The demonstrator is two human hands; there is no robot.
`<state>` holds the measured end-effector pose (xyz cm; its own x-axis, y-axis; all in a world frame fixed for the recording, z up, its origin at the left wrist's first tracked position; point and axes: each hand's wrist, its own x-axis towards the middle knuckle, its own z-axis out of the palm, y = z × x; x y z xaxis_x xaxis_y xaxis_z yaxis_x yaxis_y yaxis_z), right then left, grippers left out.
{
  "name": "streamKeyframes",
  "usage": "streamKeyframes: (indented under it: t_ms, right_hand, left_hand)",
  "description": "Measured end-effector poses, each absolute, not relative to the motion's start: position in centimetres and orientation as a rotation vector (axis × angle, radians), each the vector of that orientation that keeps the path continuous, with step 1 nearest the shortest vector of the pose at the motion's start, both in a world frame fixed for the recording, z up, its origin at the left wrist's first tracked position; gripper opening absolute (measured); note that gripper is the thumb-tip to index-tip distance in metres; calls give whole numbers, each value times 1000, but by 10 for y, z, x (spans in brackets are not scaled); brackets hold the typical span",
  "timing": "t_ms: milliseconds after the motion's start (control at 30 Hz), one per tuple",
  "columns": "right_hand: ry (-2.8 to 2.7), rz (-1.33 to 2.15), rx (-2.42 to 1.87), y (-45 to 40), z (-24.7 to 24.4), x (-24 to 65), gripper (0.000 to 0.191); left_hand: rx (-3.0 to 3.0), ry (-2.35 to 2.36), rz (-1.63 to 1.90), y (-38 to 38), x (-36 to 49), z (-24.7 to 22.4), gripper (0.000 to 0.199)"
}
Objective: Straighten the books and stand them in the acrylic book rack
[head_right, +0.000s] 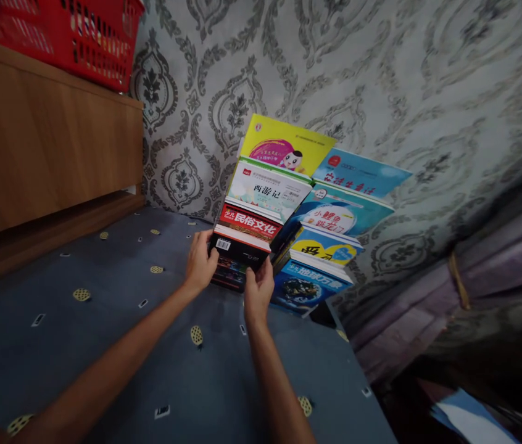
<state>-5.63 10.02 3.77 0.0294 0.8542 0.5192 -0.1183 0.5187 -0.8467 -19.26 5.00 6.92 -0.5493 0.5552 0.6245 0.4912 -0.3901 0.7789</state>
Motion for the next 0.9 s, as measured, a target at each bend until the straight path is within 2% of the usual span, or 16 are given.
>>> streamKeyframes:
  t_ms: [200,733,900]
  right_hand:
    - [-1343,823,-709,100,38,-56,62]
    - [-1327,835,-734,100,36,-56,67]
    - [-1299,859,-723,102,37,-56,70]
  left_hand:
    - [1467,1708,2110,50,-192,69,45]
    - [1483,1650,2107,53,-200,66,46]
    - [1484,1575,2157,58,-207,62,39]
